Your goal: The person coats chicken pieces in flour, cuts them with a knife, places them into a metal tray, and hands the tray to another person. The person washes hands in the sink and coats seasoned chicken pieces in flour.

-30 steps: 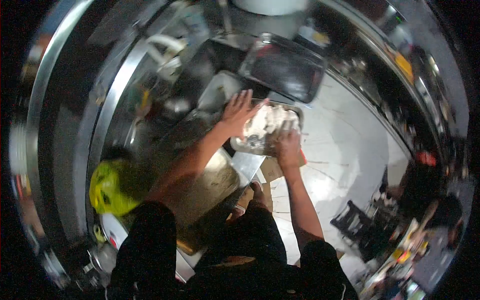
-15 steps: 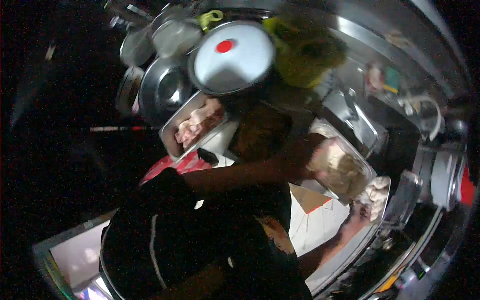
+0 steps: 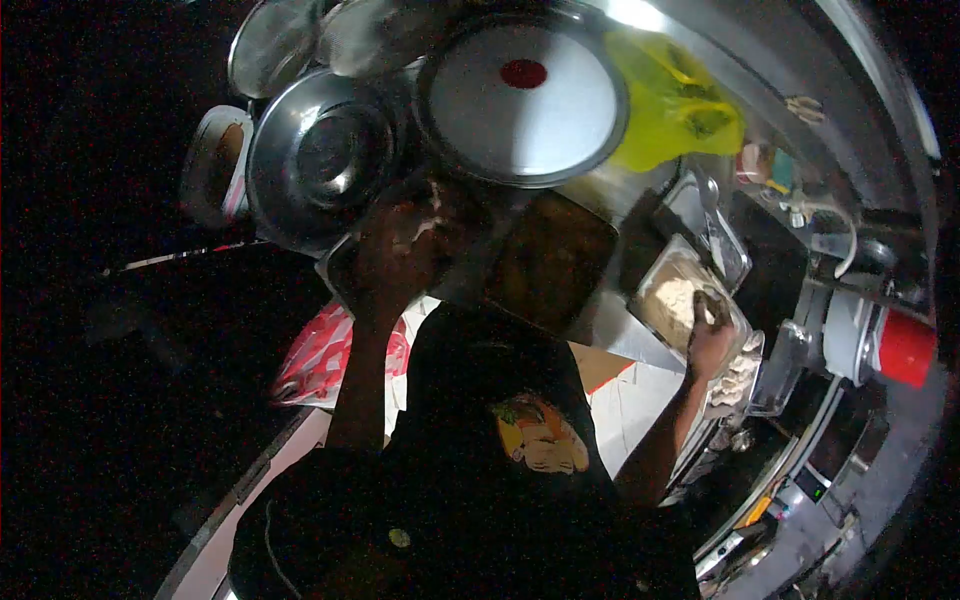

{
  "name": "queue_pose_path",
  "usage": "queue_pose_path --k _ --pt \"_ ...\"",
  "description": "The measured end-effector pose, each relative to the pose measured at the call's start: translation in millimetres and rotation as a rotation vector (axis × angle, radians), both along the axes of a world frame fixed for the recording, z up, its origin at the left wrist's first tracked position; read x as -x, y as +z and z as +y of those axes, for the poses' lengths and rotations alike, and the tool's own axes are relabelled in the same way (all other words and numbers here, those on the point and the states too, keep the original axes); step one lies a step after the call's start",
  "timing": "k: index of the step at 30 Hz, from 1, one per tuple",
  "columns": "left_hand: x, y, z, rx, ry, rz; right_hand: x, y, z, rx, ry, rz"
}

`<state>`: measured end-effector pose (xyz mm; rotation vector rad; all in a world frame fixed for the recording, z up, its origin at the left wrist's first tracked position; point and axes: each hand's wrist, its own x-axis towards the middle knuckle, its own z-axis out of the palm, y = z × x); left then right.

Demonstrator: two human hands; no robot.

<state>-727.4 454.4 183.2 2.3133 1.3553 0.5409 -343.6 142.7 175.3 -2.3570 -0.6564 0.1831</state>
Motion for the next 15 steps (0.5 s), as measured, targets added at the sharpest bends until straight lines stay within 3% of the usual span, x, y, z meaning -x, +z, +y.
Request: queue_pose_path --k 3,6,7,8,9,15 --pt "36 -9 18 0.104 -0.072 0.288 12 -22 10 0.016 0.04 -0.061" --pt "55 -23 30 0.273 -0.086 0.379 53 -10 47 -0.07 -0.028 0.065" --pt "57 -25 35 0.312 -0.069 0.377 79 3 72 -0.172 -0.008 0.247" --pt "59 -25 38 0.349 -0.054 0.371 92 4 92 0.086 0.188 0.021" --pt "59 -25 41 0.385 -0.034 0.356 96 -28 102 0.147 0.437 -0.053" --pt "66 5 39 0.586 0.209 0.153 196 -54 249 0.084 1.033 0.081"
